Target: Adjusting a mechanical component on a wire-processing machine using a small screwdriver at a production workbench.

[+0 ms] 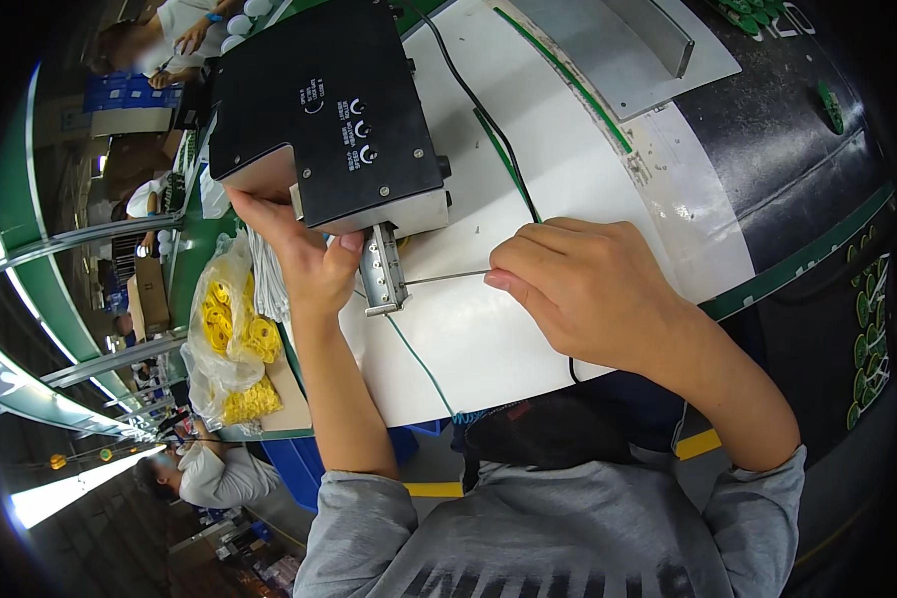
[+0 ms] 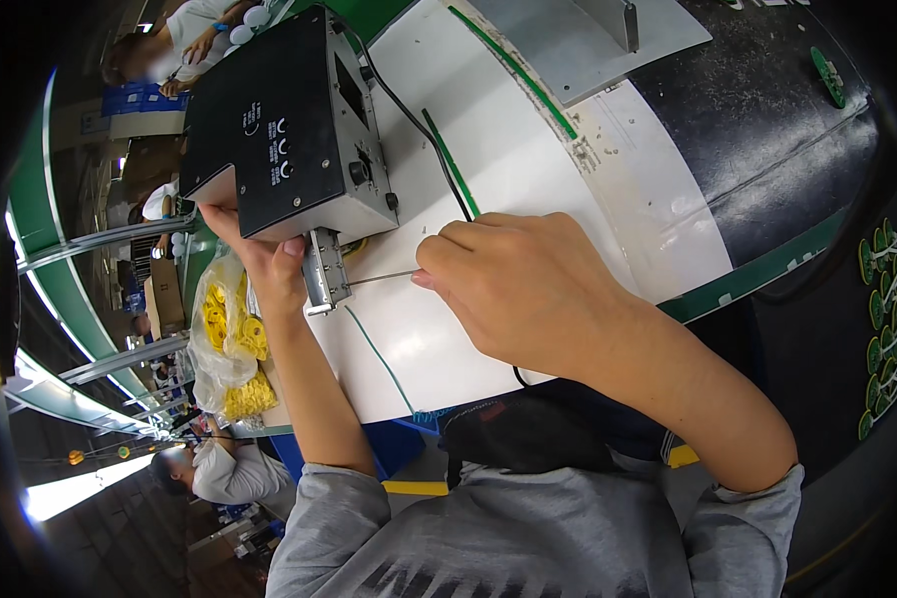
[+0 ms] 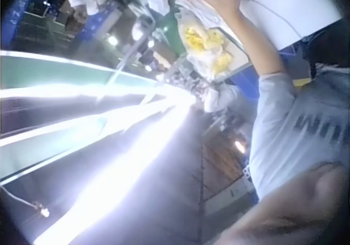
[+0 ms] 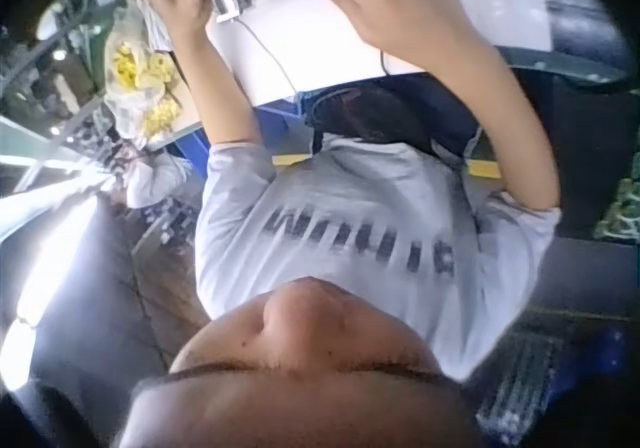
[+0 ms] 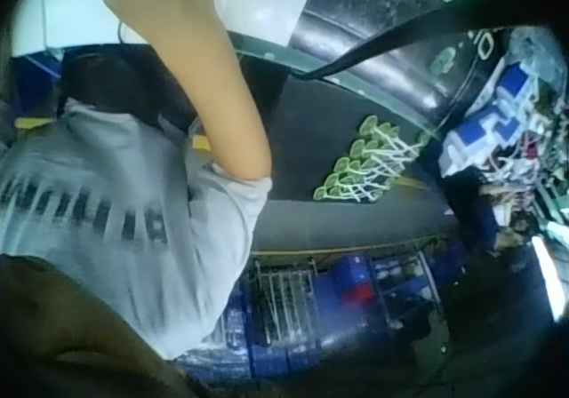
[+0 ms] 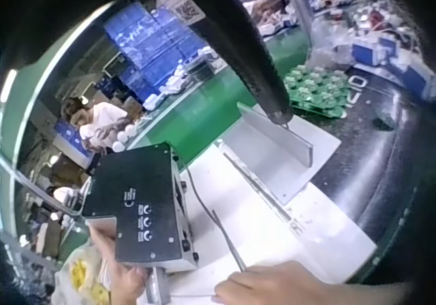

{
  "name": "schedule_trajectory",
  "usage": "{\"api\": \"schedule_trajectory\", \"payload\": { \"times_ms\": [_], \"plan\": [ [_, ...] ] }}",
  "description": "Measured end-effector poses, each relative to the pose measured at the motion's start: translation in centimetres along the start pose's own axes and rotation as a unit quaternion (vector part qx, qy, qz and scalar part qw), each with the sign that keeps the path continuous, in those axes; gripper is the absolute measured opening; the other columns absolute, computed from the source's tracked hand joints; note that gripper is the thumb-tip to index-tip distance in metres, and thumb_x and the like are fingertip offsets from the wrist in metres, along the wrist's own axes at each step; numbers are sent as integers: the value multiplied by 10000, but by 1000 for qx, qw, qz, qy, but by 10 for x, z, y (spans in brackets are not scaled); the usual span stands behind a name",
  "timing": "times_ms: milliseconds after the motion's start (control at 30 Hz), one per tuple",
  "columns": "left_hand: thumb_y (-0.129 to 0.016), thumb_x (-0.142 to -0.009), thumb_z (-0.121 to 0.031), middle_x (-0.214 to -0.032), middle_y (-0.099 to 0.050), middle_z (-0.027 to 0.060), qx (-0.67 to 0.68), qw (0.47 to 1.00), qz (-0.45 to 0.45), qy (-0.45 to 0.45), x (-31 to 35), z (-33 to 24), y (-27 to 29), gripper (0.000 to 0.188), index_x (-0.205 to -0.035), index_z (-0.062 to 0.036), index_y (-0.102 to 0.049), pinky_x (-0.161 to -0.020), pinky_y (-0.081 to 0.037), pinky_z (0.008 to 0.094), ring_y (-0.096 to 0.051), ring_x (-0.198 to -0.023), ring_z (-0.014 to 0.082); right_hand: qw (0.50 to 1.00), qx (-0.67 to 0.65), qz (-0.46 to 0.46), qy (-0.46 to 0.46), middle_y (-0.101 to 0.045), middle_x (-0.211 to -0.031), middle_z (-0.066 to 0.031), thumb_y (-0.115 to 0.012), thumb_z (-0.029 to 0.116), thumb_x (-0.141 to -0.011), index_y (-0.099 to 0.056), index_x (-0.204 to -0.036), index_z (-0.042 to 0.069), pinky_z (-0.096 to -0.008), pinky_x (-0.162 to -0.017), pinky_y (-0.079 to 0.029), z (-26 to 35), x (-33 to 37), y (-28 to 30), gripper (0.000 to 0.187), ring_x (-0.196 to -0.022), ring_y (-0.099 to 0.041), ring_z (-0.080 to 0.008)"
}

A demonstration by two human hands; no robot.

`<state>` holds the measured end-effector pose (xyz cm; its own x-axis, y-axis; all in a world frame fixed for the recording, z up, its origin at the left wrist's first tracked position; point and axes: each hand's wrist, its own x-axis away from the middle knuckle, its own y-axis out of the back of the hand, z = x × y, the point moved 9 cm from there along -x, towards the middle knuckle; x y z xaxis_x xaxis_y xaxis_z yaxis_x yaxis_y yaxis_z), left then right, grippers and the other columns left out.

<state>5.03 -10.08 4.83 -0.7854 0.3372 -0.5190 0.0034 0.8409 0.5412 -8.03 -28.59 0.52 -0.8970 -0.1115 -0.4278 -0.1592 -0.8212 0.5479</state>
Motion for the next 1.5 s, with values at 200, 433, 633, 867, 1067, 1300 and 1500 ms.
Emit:
{"api": "schedule_trajectory", "payload": {
  "times_ms": [200,433,633,867,1067,1300,1500],
  "plan": [
    [-763,-630,-621,-1456,-264,156,3,1000,3,-4,0,0,-1,1294,-1504,19,-56,-1161,-124,375,-231,-1395,259,1000,6,16,-4,-647,-721,-45,-648,186,-883,-629,-816,63,-339,-566,-507,-1,0,-4,142,-690,-649,-223],
    [-769,-622,-620,-1450,-277,149,10,1000,3,3,1,-2,-3,1291,-1504,8,-65,-1159,-127,374,-242,-1391,254,1000,3,15,-20,-656,-722,-51,-641,185,-892,-634,-821,59,-353,-571,-509,-2,1,-3,144,-676,-652,-232],
    [-768,-630,-592,-1453,-271,147,20,1000,5,1,2,3,0,1274,-1506,2,-59,-1158,-127,374,-236,-1394,255,1000,7,18,-14,-662,-729,-56,-635,187,-896,-633,-823,60,-357,-571,-509,-1,0,-4,147,-681,-658,-237],
    [-773,-626,-585,-1458,-263,159,8,1000,0,-1,2,3,2,1280,-1509,6,-60,-1161,-116,372,-227,-1401,263,1000,-2,16,-15,-654,-711,-49,-628,198,-905,-605,-822,63,-361,-561,-504,-1,0,-5,161,-671,-659,-239],
    [-741,-665,-582,-1517,-173,223,-15,999,33,5,2,1,-2,1335,-1519,7,98,-1170,-118,396,-193,-1423,314,1000,7,14,-17,-641,-695,-48,-626,204,-907,-594,-814,65,-357,-549,-498,-1,-1,-5,170,-658,-656,-237],
    [-744,-661,-608,-1510,-183,222,-14,999,30,-2,1,2,-1,1350,-1513,24,91,-1167,-124,395,-199,-1419,315,1000,4,16,-14,-646,-703,-45,-628,199,-906,-615,-825,65,-350,-549,-497,0,0,-4,157,-667,-656,-231],
    [-771,-634,-559,-1469,-263,158,7,1000,6,-12,1,3,3,1265,-1511,11,-59,-1163,-108,366,-229,-1404,260,1000,6,19,-9,-653,-713,-44,-628,201,-905,-614,-831,64,-348,-554,-498,0,0,-8,156,-671,-656,-230]
  ]
}}
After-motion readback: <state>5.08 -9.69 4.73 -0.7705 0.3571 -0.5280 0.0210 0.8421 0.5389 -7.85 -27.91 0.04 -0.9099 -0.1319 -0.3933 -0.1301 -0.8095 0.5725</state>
